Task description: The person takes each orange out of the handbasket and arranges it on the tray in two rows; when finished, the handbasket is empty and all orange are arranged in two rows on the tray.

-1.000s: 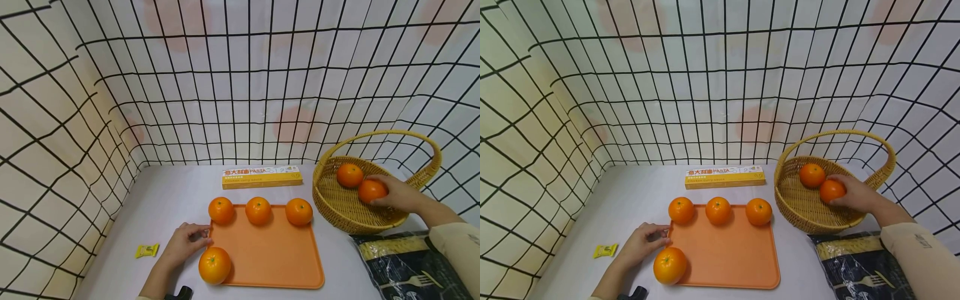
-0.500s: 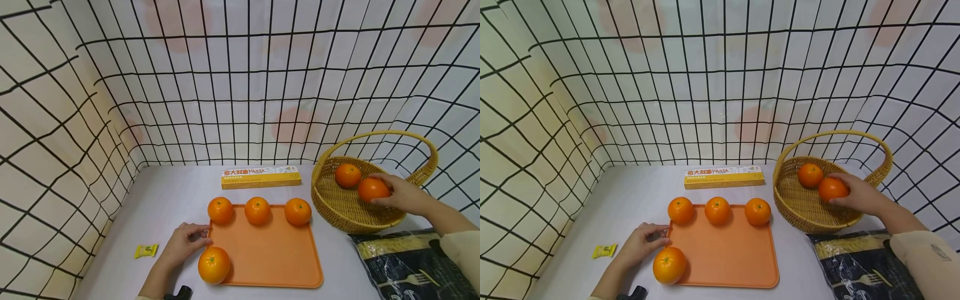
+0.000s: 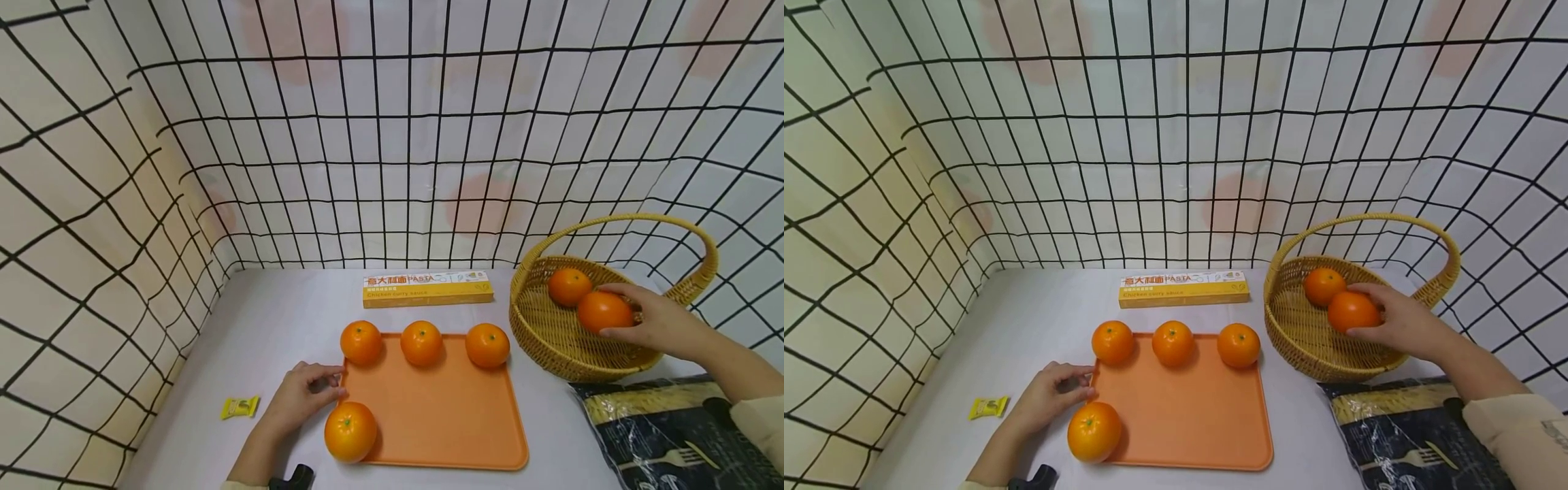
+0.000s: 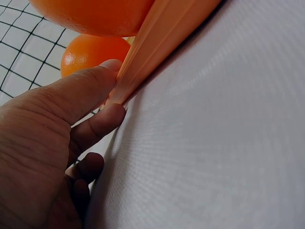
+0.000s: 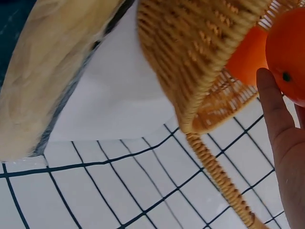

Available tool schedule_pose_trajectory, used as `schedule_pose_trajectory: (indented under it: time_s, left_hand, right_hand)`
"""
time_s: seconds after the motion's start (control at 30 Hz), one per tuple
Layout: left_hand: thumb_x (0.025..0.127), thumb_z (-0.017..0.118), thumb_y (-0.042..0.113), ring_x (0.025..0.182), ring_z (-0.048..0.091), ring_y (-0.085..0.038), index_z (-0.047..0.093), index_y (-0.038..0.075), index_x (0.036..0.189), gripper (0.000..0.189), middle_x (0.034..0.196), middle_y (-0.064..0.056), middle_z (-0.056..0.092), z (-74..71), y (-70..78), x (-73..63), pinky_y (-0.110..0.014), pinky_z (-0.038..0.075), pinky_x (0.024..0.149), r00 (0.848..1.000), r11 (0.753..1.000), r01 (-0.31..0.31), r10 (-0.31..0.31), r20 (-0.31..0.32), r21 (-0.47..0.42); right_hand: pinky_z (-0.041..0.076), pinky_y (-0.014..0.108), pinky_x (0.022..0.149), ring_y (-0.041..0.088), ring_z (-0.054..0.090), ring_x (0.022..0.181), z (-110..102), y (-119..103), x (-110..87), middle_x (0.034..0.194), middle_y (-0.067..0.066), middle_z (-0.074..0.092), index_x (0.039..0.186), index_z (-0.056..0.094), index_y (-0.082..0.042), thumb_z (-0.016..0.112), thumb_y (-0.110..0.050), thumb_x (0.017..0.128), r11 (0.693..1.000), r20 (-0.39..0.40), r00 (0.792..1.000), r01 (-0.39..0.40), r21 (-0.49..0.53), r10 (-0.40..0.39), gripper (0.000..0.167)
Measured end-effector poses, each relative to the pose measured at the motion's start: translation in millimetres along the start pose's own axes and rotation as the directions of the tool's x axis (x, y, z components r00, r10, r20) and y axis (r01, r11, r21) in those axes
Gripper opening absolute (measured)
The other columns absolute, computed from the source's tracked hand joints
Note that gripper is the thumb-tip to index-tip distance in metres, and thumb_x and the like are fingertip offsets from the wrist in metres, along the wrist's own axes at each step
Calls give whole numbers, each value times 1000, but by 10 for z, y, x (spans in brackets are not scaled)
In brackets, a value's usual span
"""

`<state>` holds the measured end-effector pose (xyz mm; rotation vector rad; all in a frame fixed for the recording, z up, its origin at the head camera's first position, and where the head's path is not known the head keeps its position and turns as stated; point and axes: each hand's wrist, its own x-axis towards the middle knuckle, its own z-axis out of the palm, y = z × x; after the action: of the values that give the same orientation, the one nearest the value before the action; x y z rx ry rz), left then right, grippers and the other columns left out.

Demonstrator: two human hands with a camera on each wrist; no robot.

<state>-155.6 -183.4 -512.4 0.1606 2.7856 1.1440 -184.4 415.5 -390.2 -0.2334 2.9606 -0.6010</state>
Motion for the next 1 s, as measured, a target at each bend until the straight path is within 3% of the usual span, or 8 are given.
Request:
schedule_pose_trajectory:
  time_s: [0.5,0.77,1.0]
  left_hand:
    - [79,88,38,89,48,-10,78,34,111,33,85,22,64,-10,10,-12,-29,38,80,1000,1000,-4,4,-9,0]
    - [80,87,38,89,48,-10,78,34,111,33,85,21,65,-5,13,-12,-28,38,79,1000,1000,-11,10,-8,-10]
    - [80,87,40,88,47,-9,78,34,111,32,86,20,65,0,7,-10,-28,37,78,1000,1000,-12,12,-11,-18]
  right_hand:
    - [51,42,71,41,60,104,51,-394,-68,135,29,50,148,45,-6,82,-53,83,999,-46,998,36,8,-36,89]
    - [56,57,74,50,59,106,113,-544,-95,139,34,44,148,43,-5,85,-48,81,998,-84,995,53,21,-51,89]
    - [55,60,78,48,60,107,158,-702,-146,140,29,46,145,46,-10,85,-49,80,997,-107,991,82,13,-80,85]
